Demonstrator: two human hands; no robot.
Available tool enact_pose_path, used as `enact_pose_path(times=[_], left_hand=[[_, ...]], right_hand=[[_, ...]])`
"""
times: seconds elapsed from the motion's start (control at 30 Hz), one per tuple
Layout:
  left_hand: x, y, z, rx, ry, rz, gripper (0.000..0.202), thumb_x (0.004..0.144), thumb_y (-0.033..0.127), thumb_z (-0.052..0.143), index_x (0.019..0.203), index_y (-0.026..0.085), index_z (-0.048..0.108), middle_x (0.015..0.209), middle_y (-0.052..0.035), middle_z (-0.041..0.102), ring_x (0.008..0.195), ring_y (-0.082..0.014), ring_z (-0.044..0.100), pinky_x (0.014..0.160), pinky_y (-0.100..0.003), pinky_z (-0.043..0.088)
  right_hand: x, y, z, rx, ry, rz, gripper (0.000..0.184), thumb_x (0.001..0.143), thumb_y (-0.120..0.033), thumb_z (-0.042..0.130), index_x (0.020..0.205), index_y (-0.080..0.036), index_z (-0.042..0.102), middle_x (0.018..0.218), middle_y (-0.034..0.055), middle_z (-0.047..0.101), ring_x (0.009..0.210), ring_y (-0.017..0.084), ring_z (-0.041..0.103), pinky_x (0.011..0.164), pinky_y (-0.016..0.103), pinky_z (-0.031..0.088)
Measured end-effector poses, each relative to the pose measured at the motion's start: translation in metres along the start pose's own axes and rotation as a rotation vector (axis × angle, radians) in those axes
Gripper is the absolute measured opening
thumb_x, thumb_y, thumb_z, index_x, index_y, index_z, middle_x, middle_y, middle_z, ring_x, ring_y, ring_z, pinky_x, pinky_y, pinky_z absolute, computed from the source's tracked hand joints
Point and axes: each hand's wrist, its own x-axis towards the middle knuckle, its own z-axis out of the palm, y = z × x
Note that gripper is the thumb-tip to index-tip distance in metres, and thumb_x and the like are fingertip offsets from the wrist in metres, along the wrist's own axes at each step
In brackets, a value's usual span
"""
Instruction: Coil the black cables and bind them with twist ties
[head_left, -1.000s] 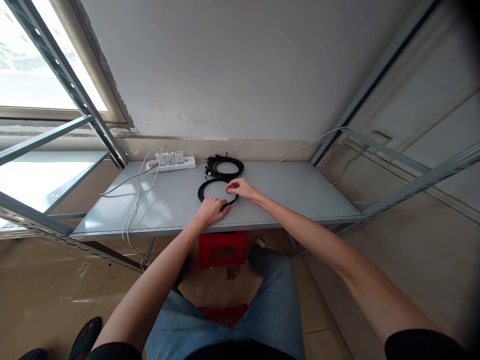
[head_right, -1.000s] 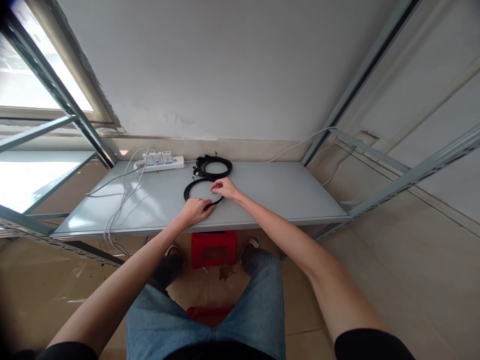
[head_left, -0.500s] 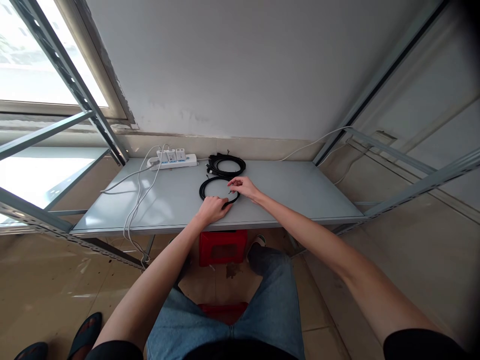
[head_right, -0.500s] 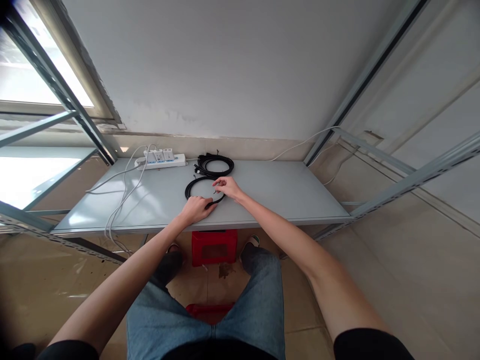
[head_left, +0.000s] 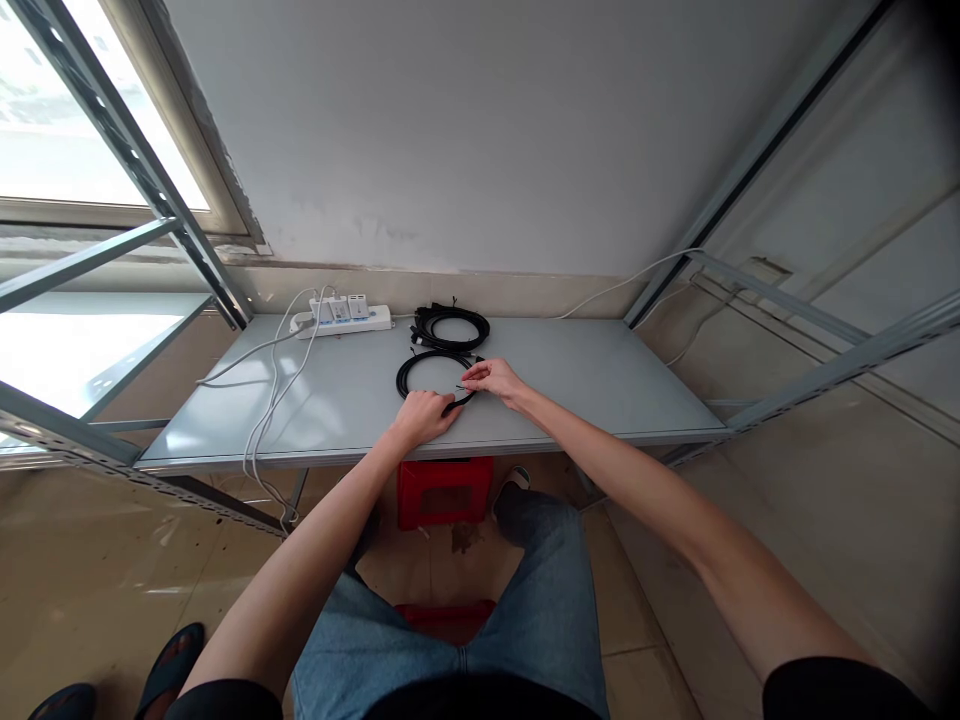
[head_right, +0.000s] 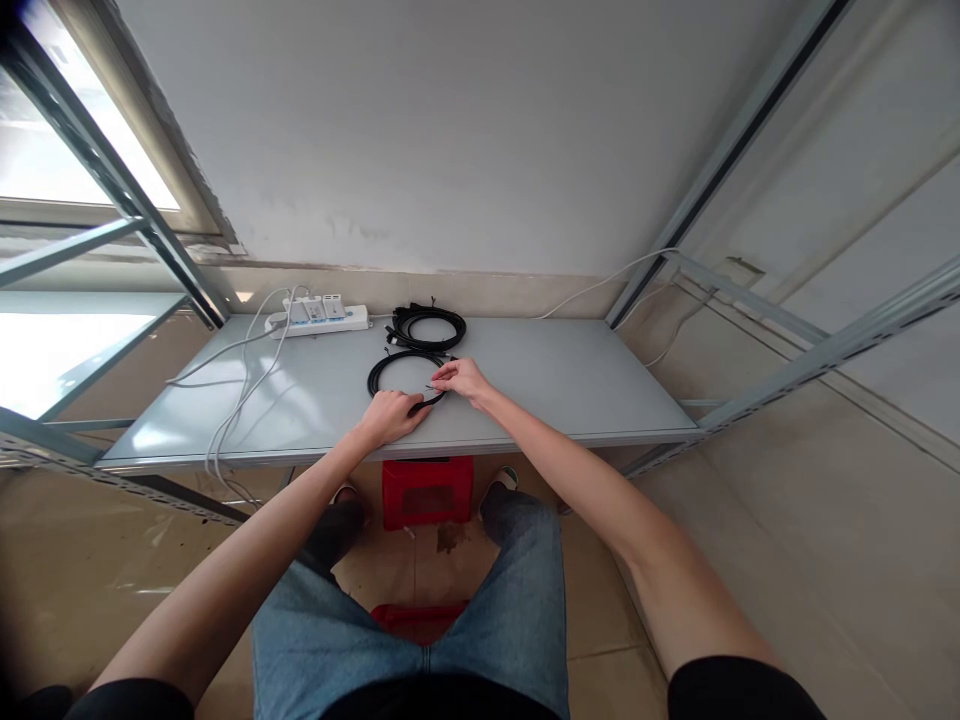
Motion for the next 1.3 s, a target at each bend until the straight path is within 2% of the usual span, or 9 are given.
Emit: enact_pose_path(times=[0.13,0.27,0.43,0.57,0.7,0.77,0.83,1.1,1.3], left_hand=[[0.0,-0.001,0.002,0.004,0.01,0.004,0.055,0.105,0.055,0.034,0.106,0.019,0.076,0.086,-0.0155,0.076,0.084,-0.0304,0.073,0.074,-0.035,0.044],[0.0,0.0,0.002,0.024,0.011,0.008,0.056,0.105,0.055,0.033,0.106,0.018,0.076,0.086,-0.0159,0.076,0.084,-0.0307,0.073,0.073,-0.035,0.044],[0.0,0.001,0.001,0.031,0.001,0.004,0.057,0.106,0.055,0.032,0.106,0.018,0.076,0.087,-0.0163,0.076,0.086,-0.0304,0.073,0.074,-0.035,0.044],[0.0,0.001,0.0,0.021,-0.002,-0.007,0.057,0.105,0.055,0.033,0.106,0.018,0.076,0.089,-0.0165,0.077,0.087,-0.0303,0.073,0.075,-0.035,0.045],[0.0,0.001,-0.001,0.011,-0.013,-0.005,0.056,0.106,0.054,0.033,0.108,0.018,0.075,0.09,-0.0168,0.077,0.087,-0.0303,0.074,0.076,-0.035,0.045],[0.0,0.001,-0.001,-0.001,-0.013,0.0,0.056,0.106,0.054,0.033,0.108,0.018,0.075,0.091,-0.0172,0.077,0.088,-0.0307,0.073,0.076,-0.035,0.045],[0.0,0.001,-0.001,-0.009,-0.014,0.001,0.055,0.105,0.054,0.034,0.108,0.018,0.076,0.091,-0.0172,0.077,0.088,-0.0307,0.073,0.077,-0.035,0.045],[0.0,0.001,-0.001,0.006,0.005,0.008,0.053,0.105,0.053,0.035,0.105,0.017,0.076,0.087,-0.0166,0.076,0.085,-0.0309,0.073,0.073,-0.035,0.044],[0.0,0.001,-0.001,0.005,-0.001,0.005,0.054,0.105,0.053,0.034,0.105,0.018,0.075,0.085,-0.0165,0.076,0.084,-0.0306,0.073,0.073,-0.035,0.044]], right_hand=[[-0.003,-0.005,-0.001,-0.078,0.031,-0.019,0.027,0.063,-0.026,0.095,0.068,-0.016,0.071,0.063,0.0026,0.069,0.064,0.014,0.063,0.073,0.029,0.053],[-0.002,-0.009,0.001,-0.101,0.073,-0.023,0.028,0.068,-0.033,0.091,0.07,-0.016,0.068,0.062,-0.0015,0.063,0.06,0.01,0.051,0.063,0.025,0.044],[0.0,-0.011,0.006,-0.107,0.046,0.077,0.03,0.073,-0.032,0.087,0.07,-0.016,0.063,0.057,-0.0049,0.054,0.053,0.006,0.041,0.051,0.021,0.029],[0.003,-0.011,0.01,-0.056,0.012,0.111,0.032,0.076,-0.03,0.087,0.071,-0.016,0.059,0.053,-0.0073,0.049,0.048,0.004,0.036,0.047,0.02,0.024],[0.004,-0.011,0.01,-0.033,0.09,0.118,0.037,0.062,-0.023,0.097,0.065,-0.015,0.062,0.055,-0.0033,0.056,0.052,0.006,0.046,0.046,0.02,0.035],[0.003,-0.011,0.007,-0.021,0.131,0.162,0.038,0.055,-0.019,0.101,0.063,-0.014,0.064,0.06,0.001,0.063,0.056,0.009,0.053,0.05,0.022,0.045],[0.001,-0.011,0.004,-0.013,0.146,0.223,0.038,0.052,-0.018,0.102,0.062,-0.014,0.066,0.064,0.0033,0.066,0.059,0.01,0.056,0.053,0.023,0.049],[-0.001,-0.011,0.001,-0.03,0.073,0.208,0.037,0.07,-0.027,0.096,0.061,-0.014,0.062,0.061,0.0023,0.064,0.05,0.005,0.043,0.044,0.02,0.035],[0.002,-0.017,0.006,-0.053,0.035,0.213,0.043,0.073,-0.039,0.093,0.062,-0.016,0.058,0.059,0.0005,0.06,0.046,0.004,0.033,0.04,0.021,0.019]])
